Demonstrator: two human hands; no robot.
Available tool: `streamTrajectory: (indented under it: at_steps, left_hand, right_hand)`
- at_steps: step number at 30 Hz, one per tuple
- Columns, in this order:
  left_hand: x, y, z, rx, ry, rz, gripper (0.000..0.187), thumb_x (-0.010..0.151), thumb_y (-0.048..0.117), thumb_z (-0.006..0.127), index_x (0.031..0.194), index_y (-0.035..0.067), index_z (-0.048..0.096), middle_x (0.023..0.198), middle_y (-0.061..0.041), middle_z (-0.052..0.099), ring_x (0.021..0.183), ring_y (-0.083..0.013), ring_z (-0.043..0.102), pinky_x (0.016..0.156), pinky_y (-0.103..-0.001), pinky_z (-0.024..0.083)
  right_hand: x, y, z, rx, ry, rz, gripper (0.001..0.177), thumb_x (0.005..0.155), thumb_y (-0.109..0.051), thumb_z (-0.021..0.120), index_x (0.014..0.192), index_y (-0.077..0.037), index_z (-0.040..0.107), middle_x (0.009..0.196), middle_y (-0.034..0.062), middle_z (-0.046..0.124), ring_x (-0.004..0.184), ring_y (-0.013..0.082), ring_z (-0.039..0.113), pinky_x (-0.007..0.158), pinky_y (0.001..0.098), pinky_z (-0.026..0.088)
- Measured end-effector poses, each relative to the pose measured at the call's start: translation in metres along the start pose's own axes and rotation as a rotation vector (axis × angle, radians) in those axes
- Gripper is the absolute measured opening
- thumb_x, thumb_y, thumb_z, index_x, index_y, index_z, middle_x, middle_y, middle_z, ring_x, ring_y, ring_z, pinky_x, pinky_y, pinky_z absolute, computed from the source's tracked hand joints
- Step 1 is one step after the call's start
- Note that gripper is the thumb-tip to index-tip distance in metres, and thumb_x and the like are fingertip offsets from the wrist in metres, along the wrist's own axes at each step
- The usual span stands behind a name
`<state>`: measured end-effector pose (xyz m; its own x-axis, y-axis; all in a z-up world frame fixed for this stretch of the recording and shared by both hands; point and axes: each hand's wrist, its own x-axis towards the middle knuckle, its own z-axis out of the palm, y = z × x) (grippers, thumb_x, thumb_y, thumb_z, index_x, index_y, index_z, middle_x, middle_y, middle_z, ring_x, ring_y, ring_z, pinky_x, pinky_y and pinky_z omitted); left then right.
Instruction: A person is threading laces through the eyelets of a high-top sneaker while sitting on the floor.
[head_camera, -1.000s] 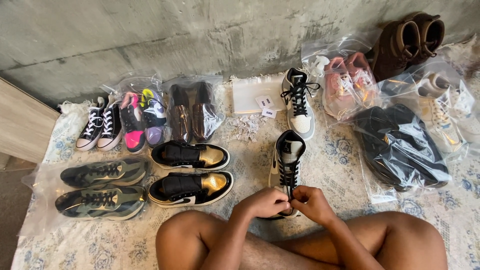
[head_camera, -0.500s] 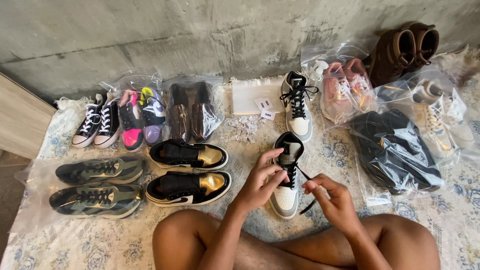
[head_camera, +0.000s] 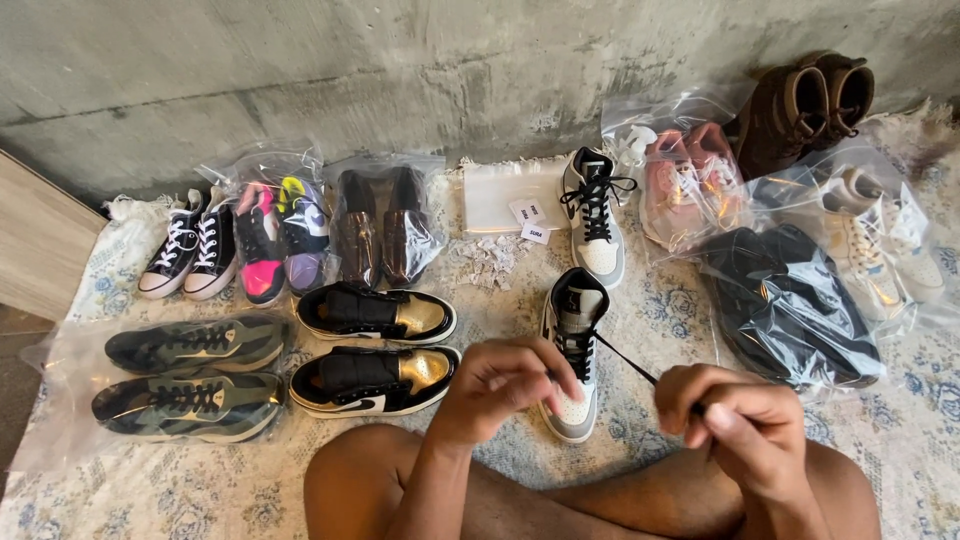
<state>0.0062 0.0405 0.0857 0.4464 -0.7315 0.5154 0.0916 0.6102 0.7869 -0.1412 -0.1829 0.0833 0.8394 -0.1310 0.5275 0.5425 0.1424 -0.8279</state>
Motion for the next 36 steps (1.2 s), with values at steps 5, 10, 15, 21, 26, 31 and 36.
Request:
streamTrajectory:
  at_steps: [5, 10, 15, 21, 26, 31, 36]
  left_hand:
    - [-0.004, -0.005, 0.008, -0.130, -0.132, -0.089, 0.036, 0.110, 0.041, 0.053, 0.106, 0.010, 0.069, 0.114, -0.007, 0.069, 0.101, -0.0169, 0.069, 0.096, -0.034, 0.058]
    - [0.003, -0.063, -0.021, -0.023, 0.159, -0.389, 0.052, 0.105, 0.033, 0.057, 0.145, 0.001, 0.054, 0.121, -0.006, 0.071, 0.062, -0.0037, 0.043, 0.052, -0.015, 0.037]
    - [-0.036, -0.145, -0.051, 0.611, 0.497, -0.765, 0.030, 0.101, 0.008, 0.050, 0.131, 0.008, 0.056, 0.105, -0.006, 0.077, 0.060, -0.0107, 0.054, 0.054, -0.023, 0.042]
    - [-0.051, -0.161, -0.048, 0.743, 0.466, -0.815, 0.035, 0.100, 0.015, 0.052, 0.132, 0.004, 0.042, 0.108, -0.007, 0.079, 0.088, -0.0219, 0.072, 0.076, -0.033, 0.057]
    - [-0.042, -0.152, -0.042, 0.683, 0.469, -0.924, 0.031, 0.100, 0.023, 0.059, 0.126, 0.006, 0.062, 0.112, -0.002, 0.079, 0.090, -0.0147, 0.075, 0.072, -0.025, 0.057]
    - [-0.034, -0.129, -0.017, 0.712, 0.540, -0.748, 0.025, 0.099, 0.018, 0.064, 0.120, 0.004, 0.067, 0.116, -0.013, 0.077, 0.107, -0.0282, 0.074, 0.085, -0.035, 0.062]
    - [-0.031, -0.120, 0.008, 0.835, 0.508, -0.524, 0.019, 0.097, 0.010, 0.062, 0.112, 0.009, 0.073, 0.111, -0.015, 0.078, 0.106, -0.0367, 0.073, 0.083, -0.043, 0.062]
  right_hand:
    - [-0.002, 0.010, 0.006, 0.183, 0.058, -0.027, 0.042, 0.107, -0.025, 0.052, 0.074, -0.006, 0.068, 0.077, 0.0137, 0.067, 0.067, 0.0206, 0.054, 0.070, 0.0403, 0.041]
    - [-0.002, 0.094, -0.004, 0.484, 0.248, 0.199, 0.030, 0.104, -0.004, 0.049, 0.122, 0.003, 0.071, 0.104, 0.0180, 0.073, 0.073, 0.0172, 0.055, 0.068, 0.0301, 0.044]
    - [-0.042, 0.170, -0.009, 0.168, 0.639, 0.838, 0.031, 0.102, 0.001, 0.044, 0.132, 0.000, 0.053, 0.114, 0.0210, 0.069, 0.068, 0.0177, 0.049, 0.061, 0.0285, 0.042]
    - [-0.052, 0.174, 0.001, 0.176, 0.772, 0.937, 0.037, 0.098, 0.000, 0.054, 0.134, 0.009, 0.051, 0.116, 0.0258, 0.072, 0.060, 0.0184, 0.052, 0.048, 0.0238, 0.033]
    - [-0.053, 0.179, -0.004, 0.218, 0.843, 0.928, 0.019, 0.099, -0.006, 0.061, 0.114, 0.004, 0.064, 0.107, 0.0191, 0.078, 0.056, 0.0209, 0.059, 0.042, 0.0224, 0.028]
    - [-0.042, 0.160, 0.003, 0.312, 0.881, 0.951, 0.022, 0.098, -0.009, 0.063, 0.117, 0.001, 0.069, 0.110, 0.0168, 0.077, 0.059, 0.0203, 0.059, 0.047, 0.0221, 0.032]
    - [-0.044, 0.162, 0.003, 0.315, 0.930, 0.915, 0.017, 0.094, -0.008, 0.071, 0.108, 0.002, 0.073, 0.098, 0.0184, 0.077, 0.058, 0.0194, 0.060, 0.046, 0.0220, 0.035]
